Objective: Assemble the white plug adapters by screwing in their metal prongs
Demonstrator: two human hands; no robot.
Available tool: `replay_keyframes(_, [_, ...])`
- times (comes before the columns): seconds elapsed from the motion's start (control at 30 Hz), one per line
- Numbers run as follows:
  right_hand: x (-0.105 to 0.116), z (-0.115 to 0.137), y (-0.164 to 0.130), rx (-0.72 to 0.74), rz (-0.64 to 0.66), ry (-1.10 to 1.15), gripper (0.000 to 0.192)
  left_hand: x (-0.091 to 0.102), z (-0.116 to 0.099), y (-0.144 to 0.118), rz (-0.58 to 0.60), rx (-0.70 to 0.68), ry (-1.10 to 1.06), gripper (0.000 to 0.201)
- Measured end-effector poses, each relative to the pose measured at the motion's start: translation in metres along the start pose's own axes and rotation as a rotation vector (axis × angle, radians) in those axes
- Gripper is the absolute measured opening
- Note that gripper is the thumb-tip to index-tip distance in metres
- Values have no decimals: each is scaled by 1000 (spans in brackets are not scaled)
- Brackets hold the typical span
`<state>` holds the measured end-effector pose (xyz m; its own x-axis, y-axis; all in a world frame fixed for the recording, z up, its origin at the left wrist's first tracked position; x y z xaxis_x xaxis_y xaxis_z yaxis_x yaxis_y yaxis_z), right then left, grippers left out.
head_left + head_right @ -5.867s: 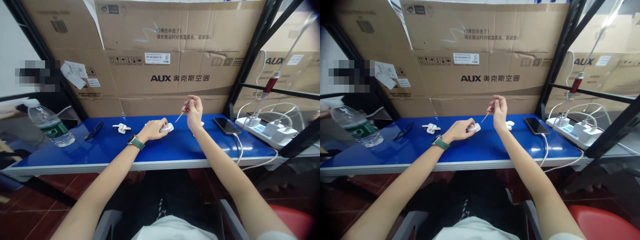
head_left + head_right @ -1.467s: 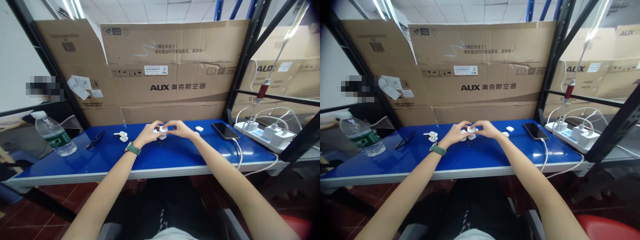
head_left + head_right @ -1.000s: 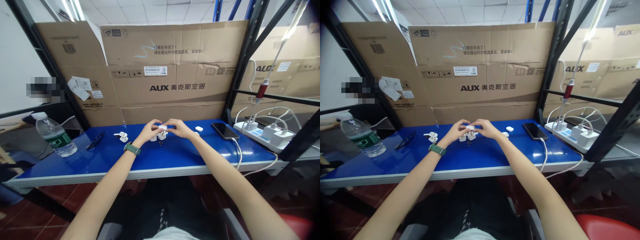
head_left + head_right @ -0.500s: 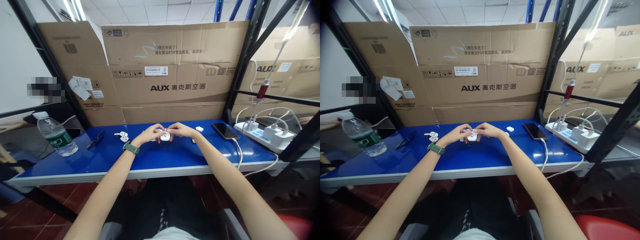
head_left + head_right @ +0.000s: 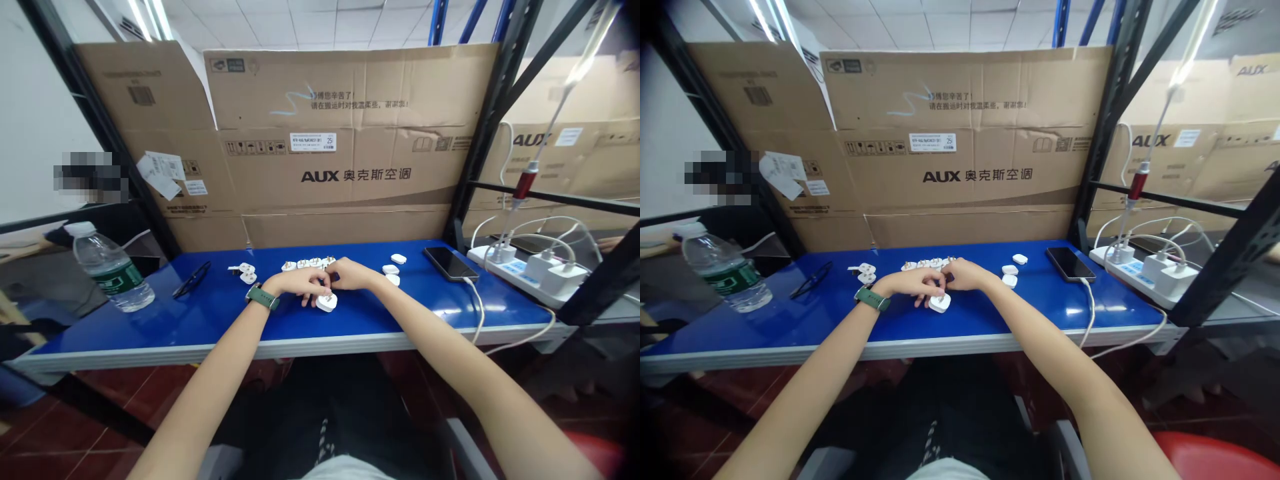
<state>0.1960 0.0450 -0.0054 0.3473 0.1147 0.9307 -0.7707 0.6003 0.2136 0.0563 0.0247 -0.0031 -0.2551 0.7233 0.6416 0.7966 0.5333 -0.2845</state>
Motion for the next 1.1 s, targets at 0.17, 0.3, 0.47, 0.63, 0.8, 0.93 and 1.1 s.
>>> replay_keyframes(0.17, [-4,0,1,-65,29,-32,9,0,6,2,23,37,17,34])
replay_keyframes(0.3, [-3,1,0,-94,38,-69,14,7,-1,-3,-26,-69,6,37])
replay_keyframes(0.47, [7,2,-6,-125,24,-85,12,10,-5,-10,57,-128,93,53])
replay_keyframes(0.63, [24,-4,-14,-129,-121,-48,13,7,-4,-9,74,-114,180,57])
replay_keyframes(0.8, [31,-7,-16,-50,-180,60,13,4,1,-2,19,-81,219,51])
replay_keyframes(0.93, [38,-4,-19,-26,-217,111,13,3,5,3,-50,-47,236,56])
replay_keyframes(1.1, [44,8,-24,-5,-159,184,22,0,0,2,10,-107,182,78])
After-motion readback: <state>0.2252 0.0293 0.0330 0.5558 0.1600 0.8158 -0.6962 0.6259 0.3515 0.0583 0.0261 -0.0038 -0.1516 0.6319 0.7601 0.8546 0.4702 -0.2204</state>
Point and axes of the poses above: each hand's wrist, its own y-axis towards the middle knuckle, its own x-axis out of the back of the hand, z = x × y, the point moved 5 cm from there along y, towards the middle knuckle, and after that the axes turned 5 degrees about z, right-handed, at the moved point
